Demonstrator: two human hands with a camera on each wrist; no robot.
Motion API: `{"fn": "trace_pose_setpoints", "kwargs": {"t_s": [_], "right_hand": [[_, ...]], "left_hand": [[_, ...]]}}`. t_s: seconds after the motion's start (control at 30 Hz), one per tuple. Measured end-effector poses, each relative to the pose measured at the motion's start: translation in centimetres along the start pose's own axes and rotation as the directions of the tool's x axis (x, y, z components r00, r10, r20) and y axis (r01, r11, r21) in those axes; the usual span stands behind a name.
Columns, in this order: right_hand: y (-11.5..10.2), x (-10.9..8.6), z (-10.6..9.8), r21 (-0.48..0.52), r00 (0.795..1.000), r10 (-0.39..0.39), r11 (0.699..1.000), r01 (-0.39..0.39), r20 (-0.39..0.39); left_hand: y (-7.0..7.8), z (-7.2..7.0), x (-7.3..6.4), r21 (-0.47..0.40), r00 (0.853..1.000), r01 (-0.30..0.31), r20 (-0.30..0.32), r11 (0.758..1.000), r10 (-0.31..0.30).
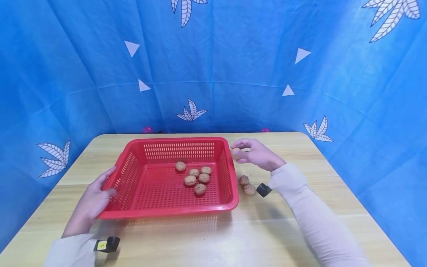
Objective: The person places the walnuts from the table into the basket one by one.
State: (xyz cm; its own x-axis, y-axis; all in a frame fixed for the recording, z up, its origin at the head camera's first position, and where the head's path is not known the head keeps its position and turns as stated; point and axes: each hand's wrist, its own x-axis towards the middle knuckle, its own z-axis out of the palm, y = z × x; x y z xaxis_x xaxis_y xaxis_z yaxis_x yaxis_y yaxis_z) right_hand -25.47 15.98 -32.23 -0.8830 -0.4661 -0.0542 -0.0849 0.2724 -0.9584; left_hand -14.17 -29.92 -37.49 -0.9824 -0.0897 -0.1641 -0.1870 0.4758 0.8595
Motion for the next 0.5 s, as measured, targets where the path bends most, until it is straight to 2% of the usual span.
{"fn": "trace_pose_setpoints", "kwargs": {"t_s": [0.23, 0.5], "right_hand": [[-0.2, 0.7, 0.7, -0.01, 0.998, -0.049, 0.999, 0.049, 0.042], [-0.5, 1.6, 2.0, 0.017, 0.999, -0.033, 0.999, 0.033, 0.028]], "left_hand": [[0.0, 0.0, 0.0, 0.009, 1.0, 0.004, -0.006, 1.0, -0.004], [0.0, 0.0, 0.0, 0.006, 1.0, 0.005, 0.0, 1.0, -0.005]]}}
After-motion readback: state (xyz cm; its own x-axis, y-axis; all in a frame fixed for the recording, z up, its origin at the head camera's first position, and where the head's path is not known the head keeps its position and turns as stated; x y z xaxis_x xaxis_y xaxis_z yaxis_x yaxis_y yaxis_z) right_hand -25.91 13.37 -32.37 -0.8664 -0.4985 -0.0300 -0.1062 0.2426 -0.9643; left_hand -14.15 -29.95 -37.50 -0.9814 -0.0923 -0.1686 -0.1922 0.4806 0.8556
